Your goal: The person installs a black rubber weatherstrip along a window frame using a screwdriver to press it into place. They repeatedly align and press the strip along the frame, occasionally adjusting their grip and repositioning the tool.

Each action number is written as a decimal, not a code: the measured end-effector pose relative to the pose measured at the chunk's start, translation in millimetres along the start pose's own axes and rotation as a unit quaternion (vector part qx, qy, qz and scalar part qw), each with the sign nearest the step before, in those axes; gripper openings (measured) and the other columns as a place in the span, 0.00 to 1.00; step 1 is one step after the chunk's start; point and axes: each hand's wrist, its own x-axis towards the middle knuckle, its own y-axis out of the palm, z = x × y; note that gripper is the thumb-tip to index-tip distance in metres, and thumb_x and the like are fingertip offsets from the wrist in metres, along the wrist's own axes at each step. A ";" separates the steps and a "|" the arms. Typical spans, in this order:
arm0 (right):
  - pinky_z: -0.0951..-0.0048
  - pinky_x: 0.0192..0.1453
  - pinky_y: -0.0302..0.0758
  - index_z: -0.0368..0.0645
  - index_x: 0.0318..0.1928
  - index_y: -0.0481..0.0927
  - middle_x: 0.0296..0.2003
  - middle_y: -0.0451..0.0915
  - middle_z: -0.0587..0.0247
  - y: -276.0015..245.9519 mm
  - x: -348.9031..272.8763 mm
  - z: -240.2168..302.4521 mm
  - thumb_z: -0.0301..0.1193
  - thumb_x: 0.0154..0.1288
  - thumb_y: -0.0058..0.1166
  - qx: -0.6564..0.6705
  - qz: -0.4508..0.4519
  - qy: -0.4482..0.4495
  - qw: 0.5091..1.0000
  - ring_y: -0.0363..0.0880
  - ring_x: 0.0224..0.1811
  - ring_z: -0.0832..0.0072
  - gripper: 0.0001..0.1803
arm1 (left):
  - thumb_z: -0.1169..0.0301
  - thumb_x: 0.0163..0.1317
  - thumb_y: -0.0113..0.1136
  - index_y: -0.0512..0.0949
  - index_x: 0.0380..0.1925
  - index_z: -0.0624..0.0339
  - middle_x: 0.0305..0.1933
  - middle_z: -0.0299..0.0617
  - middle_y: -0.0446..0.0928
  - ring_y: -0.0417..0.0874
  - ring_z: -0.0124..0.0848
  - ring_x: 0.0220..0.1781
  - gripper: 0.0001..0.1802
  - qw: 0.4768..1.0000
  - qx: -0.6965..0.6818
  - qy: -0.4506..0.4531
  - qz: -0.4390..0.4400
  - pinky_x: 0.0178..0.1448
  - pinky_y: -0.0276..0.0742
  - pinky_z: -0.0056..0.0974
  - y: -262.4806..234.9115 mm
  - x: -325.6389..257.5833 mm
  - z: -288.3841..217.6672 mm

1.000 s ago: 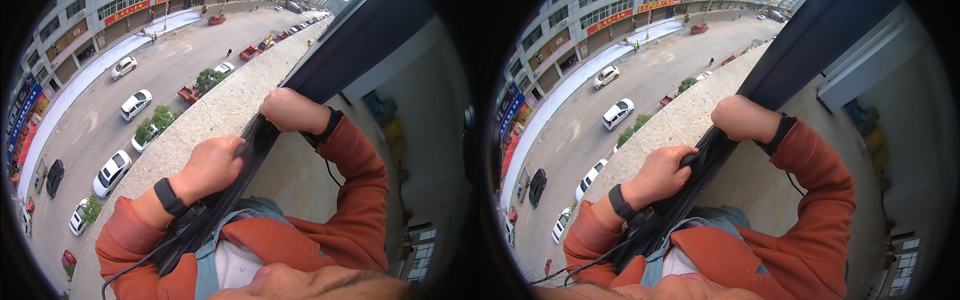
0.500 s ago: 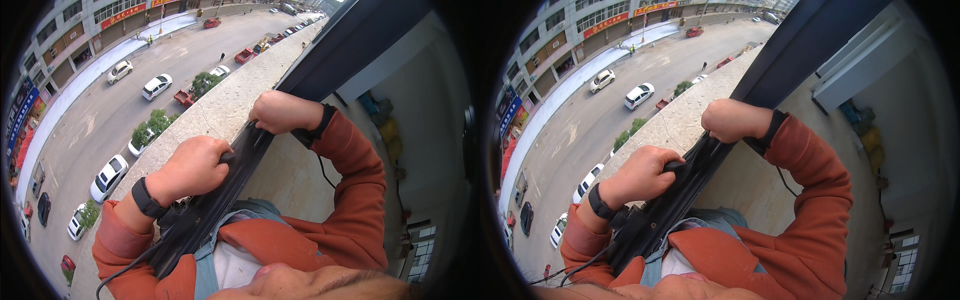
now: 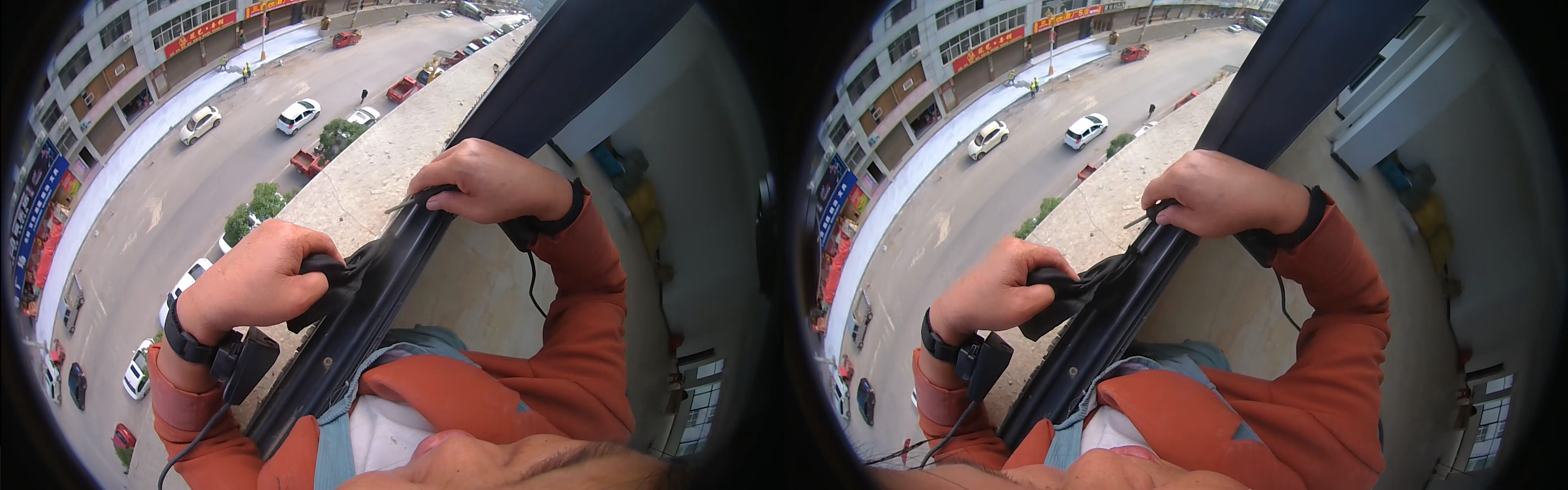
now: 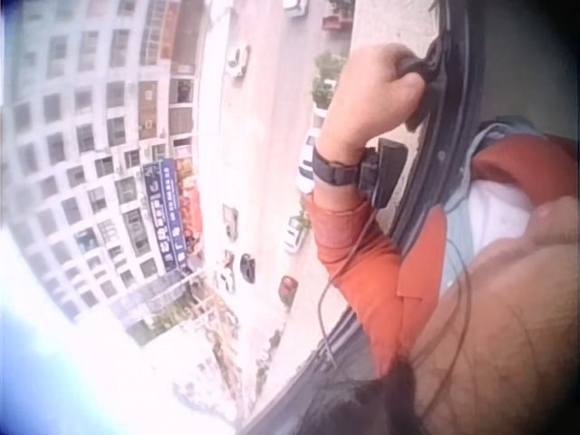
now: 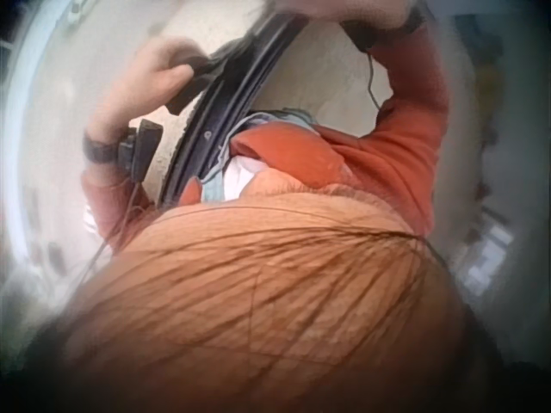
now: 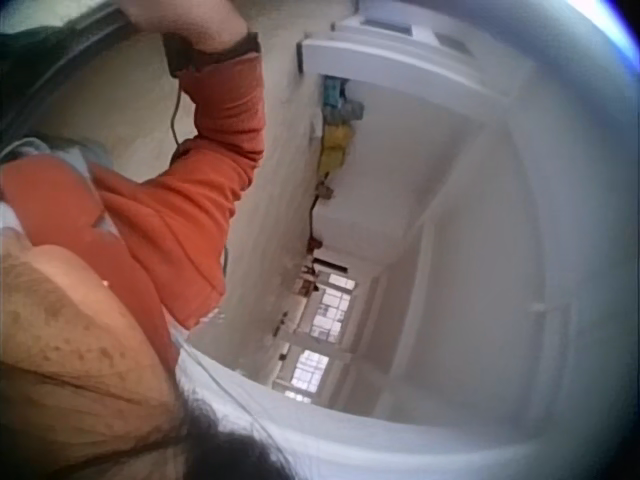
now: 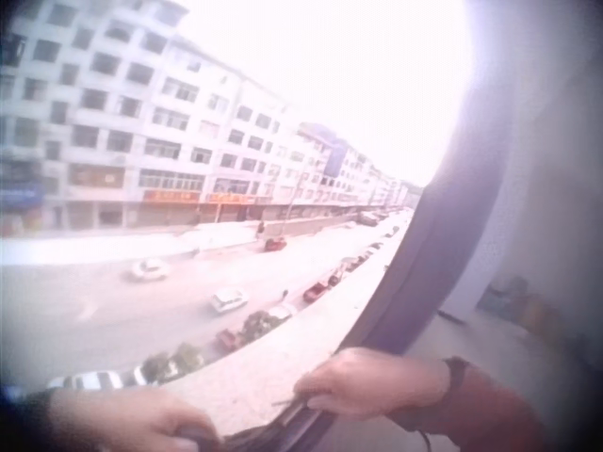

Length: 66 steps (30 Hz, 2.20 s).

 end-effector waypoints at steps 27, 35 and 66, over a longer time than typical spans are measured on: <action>0.59 0.30 0.78 0.46 0.38 0.75 0.29 0.73 0.60 129.0 -11.6 -17.9 0.22 0.61 0.61 -0.192 -0.337 0.112 0.915 0.82 0.29 0.60 0.09 | 0.86 0.55 0.57 0.81 0.63 0.55 0.48 0.51 0.83 0.86 0.46 0.48 0.33 0.979 0.086 0.148 -0.111 0.56 0.82 0.44 54.7 37.7 42.0; 0.59 0.33 0.81 0.44 0.55 0.81 0.35 0.79 0.58 139.8 -17.0 -19.0 0.26 0.66 0.64 -0.185 -0.261 0.175 0.931 0.84 0.32 0.57 0.16 | 0.82 0.56 0.59 0.78 0.65 0.51 0.50 0.50 0.80 0.84 0.53 0.54 0.33 0.977 0.137 0.135 -0.095 0.59 0.83 0.51 64.2 45.3 67.3; 0.65 0.35 0.83 0.41 0.31 0.83 0.29 0.81 0.55 85.2 23.5 -16.4 0.25 0.57 0.61 -0.379 0.011 0.072 0.923 0.87 0.32 0.62 0.02 | 0.80 0.59 0.60 0.73 0.70 0.60 0.64 0.57 0.80 0.81 0.54 0.66 0.35 0.979 0.056 0.160 -0.113 0.72 0.77 0.48 68.9 61.6 85.3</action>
